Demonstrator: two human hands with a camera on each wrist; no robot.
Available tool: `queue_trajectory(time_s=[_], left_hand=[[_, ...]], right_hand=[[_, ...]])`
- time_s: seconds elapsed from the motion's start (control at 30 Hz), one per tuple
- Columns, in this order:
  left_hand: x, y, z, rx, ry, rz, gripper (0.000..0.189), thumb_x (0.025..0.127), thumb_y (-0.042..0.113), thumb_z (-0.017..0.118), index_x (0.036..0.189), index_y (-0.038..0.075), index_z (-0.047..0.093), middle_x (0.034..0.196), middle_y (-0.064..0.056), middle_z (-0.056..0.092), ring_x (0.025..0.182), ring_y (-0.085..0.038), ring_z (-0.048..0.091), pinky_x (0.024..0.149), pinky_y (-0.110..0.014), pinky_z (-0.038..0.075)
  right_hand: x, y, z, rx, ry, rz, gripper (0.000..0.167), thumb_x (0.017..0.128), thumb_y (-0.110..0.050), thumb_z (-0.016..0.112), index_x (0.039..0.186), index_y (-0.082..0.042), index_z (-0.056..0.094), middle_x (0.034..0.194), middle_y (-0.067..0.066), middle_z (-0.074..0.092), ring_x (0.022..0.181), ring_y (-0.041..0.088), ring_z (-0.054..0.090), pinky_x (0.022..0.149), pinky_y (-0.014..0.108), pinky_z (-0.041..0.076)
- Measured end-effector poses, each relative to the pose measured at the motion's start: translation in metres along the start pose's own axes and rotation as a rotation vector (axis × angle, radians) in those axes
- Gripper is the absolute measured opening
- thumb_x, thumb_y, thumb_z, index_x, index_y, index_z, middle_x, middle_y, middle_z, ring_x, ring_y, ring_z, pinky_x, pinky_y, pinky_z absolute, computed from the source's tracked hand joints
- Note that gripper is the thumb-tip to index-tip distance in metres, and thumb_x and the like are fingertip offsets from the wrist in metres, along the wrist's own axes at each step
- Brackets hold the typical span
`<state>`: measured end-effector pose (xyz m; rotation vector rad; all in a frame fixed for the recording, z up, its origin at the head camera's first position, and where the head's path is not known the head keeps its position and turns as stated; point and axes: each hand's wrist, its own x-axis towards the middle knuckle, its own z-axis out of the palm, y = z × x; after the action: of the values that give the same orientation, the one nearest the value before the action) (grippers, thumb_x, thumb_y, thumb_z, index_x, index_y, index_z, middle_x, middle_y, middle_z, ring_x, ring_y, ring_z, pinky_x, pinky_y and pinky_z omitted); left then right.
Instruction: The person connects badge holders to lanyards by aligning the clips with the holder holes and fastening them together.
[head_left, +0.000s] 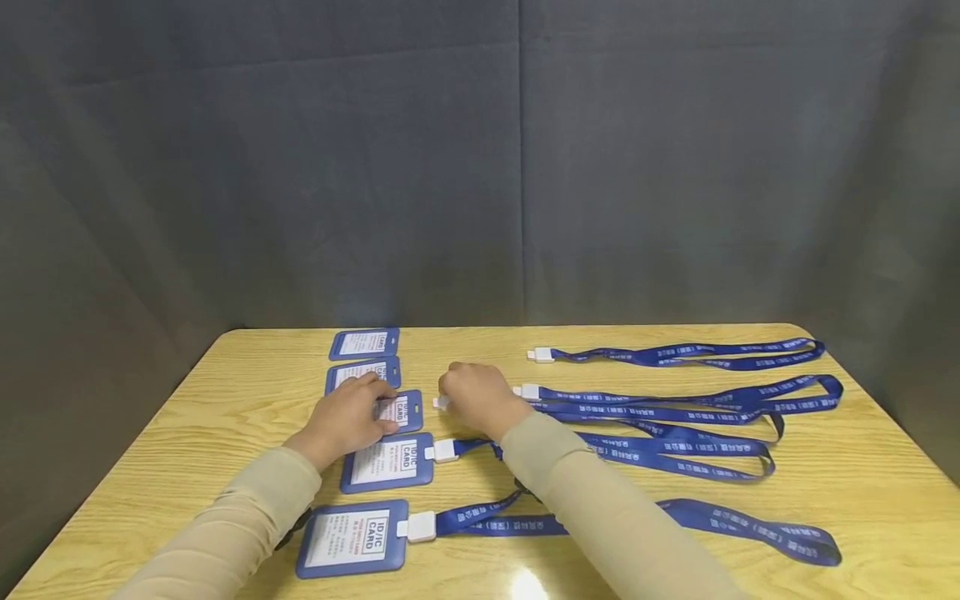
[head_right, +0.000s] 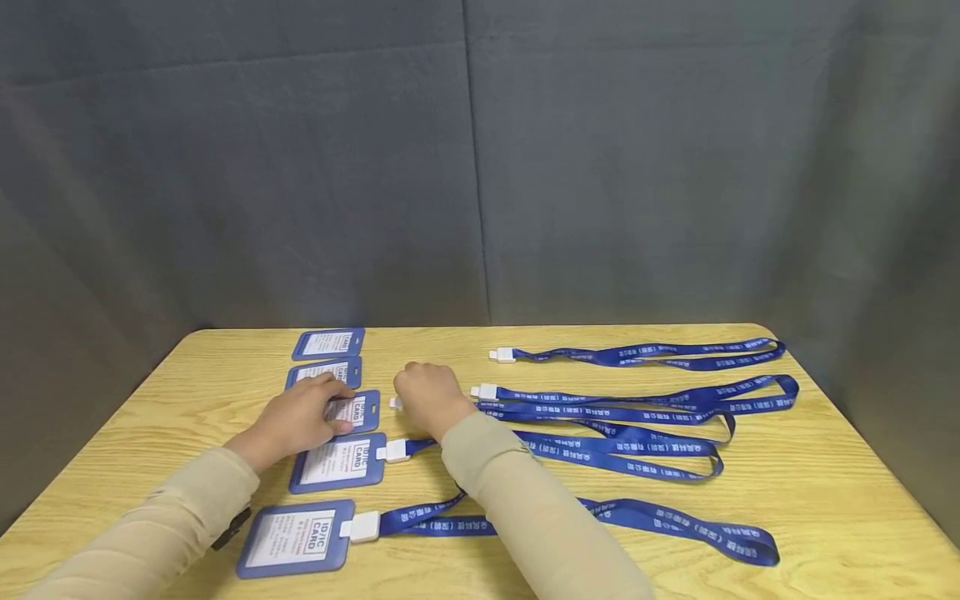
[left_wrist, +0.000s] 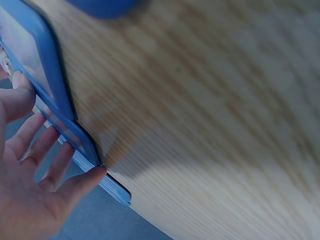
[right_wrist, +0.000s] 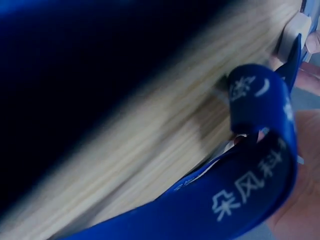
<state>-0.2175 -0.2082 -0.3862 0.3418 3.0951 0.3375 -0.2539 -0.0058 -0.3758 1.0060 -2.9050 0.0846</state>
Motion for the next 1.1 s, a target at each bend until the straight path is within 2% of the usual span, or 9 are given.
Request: queue_trajectory(time_s=[0.23,0.53,0.8,1.1], left_hand=[[-0.001,-0.001,-0.002,0.009,-0.029,-0.011,0.051,0.086,0.029,0.078,0.13,0.009,0.064,0.138,-0.02,0.052,0.122,-0.04,0.051,0.097,-0.059,0.045],[0.001,-0.001,0.0,0.025,-0.021,-0.017,0.05,0.085,0.029,0.079,0.13,0.011,0.065,0.132,-0.015,0.055,0.113,-0.036,0.054,0.087,-0.059,0.05],[-0.001,0.001,0.001,0.025,-0.02,-0.021,0.05,0.085,0.029,0.078,0.13,0.011,0.065,0.126,-0.014,0.057,0.105,-0.033,0.055,0.082,-0.056,0.052],[-0.001,0.001,0.003,-0.015,0.001,0.0,0.05,0.086,0.027,0.078,0.131,0.009,0.064,0.124,-0.016,0.056,0.104,-0.035,0.054,0.085,-0.055,0.051]], right_hand=[[0.004,-0.008,0.004,-0.045,-0.006,-0.016,0.02,0.093,-0.021,0.072,0.111,-0.014,0.075,0.105,0.002,0.07,0.094,0.017,0.068,0.08,0.03,0.057],[0.008,-0.012,0.0,-0.138,-0.025,-0.049,0.023,0.096,-0.023,0.068,0.117,-0.016,0.073,0.107,0.001,0.069,0.094,0.017,0.067,0.083,0.031,0.055],[0.009,-0.018,0.001,-0.117,-0.048,-0.059,0.023,0.095,-0.022,0.069,0.117,-0.014,0.073,0.107,0.002,0.067,0.093,0.015,0.066,0.084,0.028,0.055],[0.01,-0.018,0.004,-0.092,-0.034,-0.071,0.023,0.095,-0.017,0.069,0.117,-0.011,0.072,0.113,0.006,0.067,0.099,0.017,0.067,0.088,0.024,0.054]])
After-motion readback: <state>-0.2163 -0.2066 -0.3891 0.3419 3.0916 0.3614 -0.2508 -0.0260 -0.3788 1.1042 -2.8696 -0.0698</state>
